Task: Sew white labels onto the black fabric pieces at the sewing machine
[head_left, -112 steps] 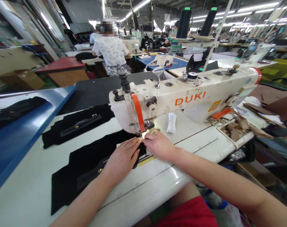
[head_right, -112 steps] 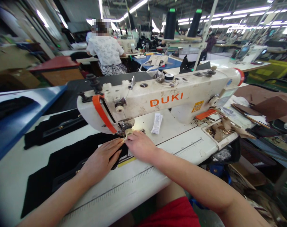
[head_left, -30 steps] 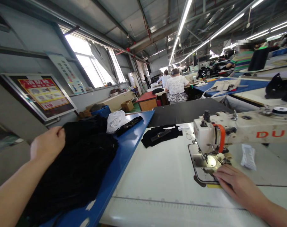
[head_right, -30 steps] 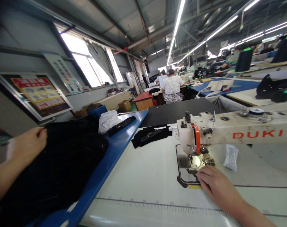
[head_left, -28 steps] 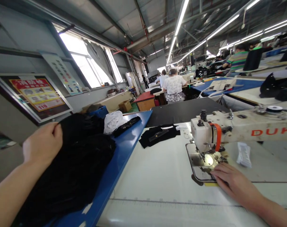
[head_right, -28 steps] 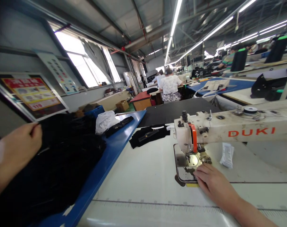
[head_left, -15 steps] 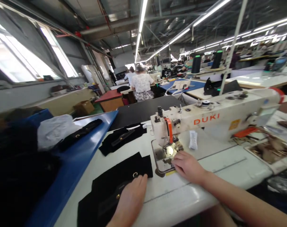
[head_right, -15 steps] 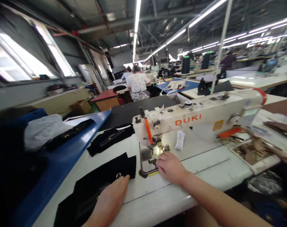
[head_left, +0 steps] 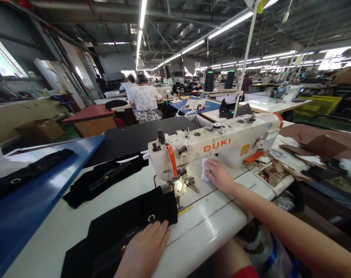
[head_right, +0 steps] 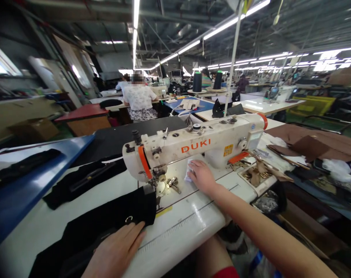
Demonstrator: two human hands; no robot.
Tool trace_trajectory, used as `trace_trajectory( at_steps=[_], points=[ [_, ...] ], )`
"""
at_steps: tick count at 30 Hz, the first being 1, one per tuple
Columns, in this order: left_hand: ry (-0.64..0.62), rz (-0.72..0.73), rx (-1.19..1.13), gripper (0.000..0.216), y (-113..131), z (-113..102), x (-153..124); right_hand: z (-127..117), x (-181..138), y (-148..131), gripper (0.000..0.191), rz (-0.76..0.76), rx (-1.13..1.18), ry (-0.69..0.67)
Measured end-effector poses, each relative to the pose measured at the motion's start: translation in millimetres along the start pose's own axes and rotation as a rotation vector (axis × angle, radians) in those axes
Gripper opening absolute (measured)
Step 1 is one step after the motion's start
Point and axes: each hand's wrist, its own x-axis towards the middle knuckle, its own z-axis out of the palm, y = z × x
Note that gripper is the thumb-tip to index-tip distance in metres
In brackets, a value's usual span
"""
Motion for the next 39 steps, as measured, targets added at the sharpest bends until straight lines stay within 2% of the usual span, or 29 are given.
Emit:
trace_trajectory(
  at_steps=[2,4,7,12,16,23,27,29,31,33,36,39],
  points=[
    [-0.013,-0.035,-0.023,0.043,1.3,-3.9,2.0,-0.4,8.0,4.4,0.024,0.015,-0.006,-0.094],
    [-0.014,-0.063,-0.044,0.043,-0.5,-5.3,0.4,-1.0,11.5,4.8,0.019,0.019,0.0,-0.119],
    [-0.017,-0.086,-0.041,0.042,-4.1,-2.2,-4.1,-1.0,11.4,3.8,0.014,0.03,0.004,-0.116],
    [-0.049,-0.193,-0.034,0.047,-7.6,2.8,-2.3,2.2,10.7,5.6,0.019,0.091,0.027,-0.073],
    [-0.055,-0.15,0.019,0.049,-8.3,0.9,5.3,-0.7,15.0,8.4,0.026,0.146,0.089,-0.018],
    [-0.005,-0.092,0.069,0.043,-7.1,0.8,7.9,-6.0,20.4,11.6,0.026,0.328,0.349,0.037],
    [0.01,-0.139,-0.01,0.041,-8.4,0.0,4.4,-4.0,24.1,13.6,0.023,0.477,0.546,0.085],
    [0.032,-0.19,-0.088,0.04,-8.0,-3.5,4.5,-7.0,23.1,10.8,0.027,0.542,0.625,0.115],
    [0.059,-0.273,-0.224,0.038,-4.4,-9.7,8.2,-12.3,15.7,0.3,0.034,0.589,0.697,0.129],
    [0.04,-0.404,-0.441,0.035,3.7,-17.8,16.6,-16.9,0.0,-21.7,0.038,0.625,0.809,0.119],
    [-0.069,-0.667,-0.864,0.034,21.7,-27.3,37.9,-16.2,-34.8,-74.6,0.042,0.688,1.104,0.037],
    [-0.174,-0.862,-1.27,0.039,36.0,-29.1,59.5,-6.3,-67.4,-132.0,0.033,0.712,1.29,-0.09]
  ],
)
